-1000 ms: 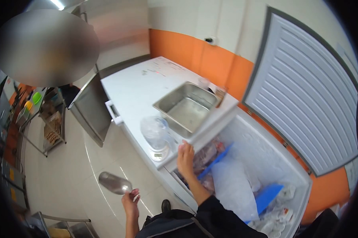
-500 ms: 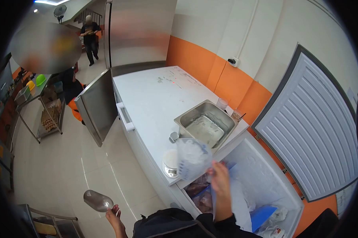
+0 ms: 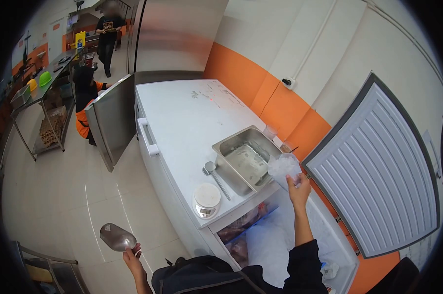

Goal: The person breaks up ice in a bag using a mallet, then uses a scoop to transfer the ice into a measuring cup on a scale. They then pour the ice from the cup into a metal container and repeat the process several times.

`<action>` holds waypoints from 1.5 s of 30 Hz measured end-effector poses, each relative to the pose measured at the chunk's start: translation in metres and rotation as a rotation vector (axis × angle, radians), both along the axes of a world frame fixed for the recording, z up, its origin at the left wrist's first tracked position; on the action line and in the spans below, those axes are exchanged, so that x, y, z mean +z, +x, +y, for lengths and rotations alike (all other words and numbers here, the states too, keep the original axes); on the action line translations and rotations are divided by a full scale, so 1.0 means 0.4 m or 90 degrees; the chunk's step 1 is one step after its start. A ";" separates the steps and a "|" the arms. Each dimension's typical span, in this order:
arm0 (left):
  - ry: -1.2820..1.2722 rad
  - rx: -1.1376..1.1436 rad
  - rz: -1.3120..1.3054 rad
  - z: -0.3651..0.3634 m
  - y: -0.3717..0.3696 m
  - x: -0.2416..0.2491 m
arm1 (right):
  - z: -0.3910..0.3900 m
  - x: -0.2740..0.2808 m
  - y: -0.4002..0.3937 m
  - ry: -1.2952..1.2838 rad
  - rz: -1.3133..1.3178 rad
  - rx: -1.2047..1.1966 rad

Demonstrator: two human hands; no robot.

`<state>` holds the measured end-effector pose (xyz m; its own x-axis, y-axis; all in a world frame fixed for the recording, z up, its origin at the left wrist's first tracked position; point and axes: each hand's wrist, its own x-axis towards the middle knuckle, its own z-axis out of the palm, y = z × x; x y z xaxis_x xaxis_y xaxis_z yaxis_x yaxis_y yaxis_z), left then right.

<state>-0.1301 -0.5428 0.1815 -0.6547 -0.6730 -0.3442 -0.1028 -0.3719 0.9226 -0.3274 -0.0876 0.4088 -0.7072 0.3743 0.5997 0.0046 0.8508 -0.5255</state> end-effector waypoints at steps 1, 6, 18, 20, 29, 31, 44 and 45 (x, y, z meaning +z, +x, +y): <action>-0.008 0.009 -0.009 -0.005 0.011 -0.009 | 0.002 -0.017 -0.024 0.068 0.002 -0.032; -0.025 0.063 -0.037 -0.016 0.064 -0.031 | 0.045 -0.068 -0.114 0.231 0.011 -0.016; -0.042 0.093 -0.037 0.005 0.057 -0.015 | 0.023 -0.088 -0.173 0.576 0.049 0.114; -0.042 0.096 -0.032 0.009 0.050 -0.026 | 0.017 -0.089 -0.169 0.619 0.057 0.136; -0.048 0.046 -0.039 0.003 0.024 -0.036 | -0.039 -0.070 -0.121 0.301 0.144 0.074; -0.053 0.038 -0.037 0.000 0.016 -0.028 | -0.045 -0.078 -0.119 0.029 0.156 0.042; -0.091 0.010 -0.008 -0.005 -0.002 0.034 | -0.355 -0.185 0.056 -0.653 0.134 0.380; -0.089 0.011 -0.006 -0.008 0.004 0.032 | -0.369 -0.222 0.051 -0.655 0.108 0.391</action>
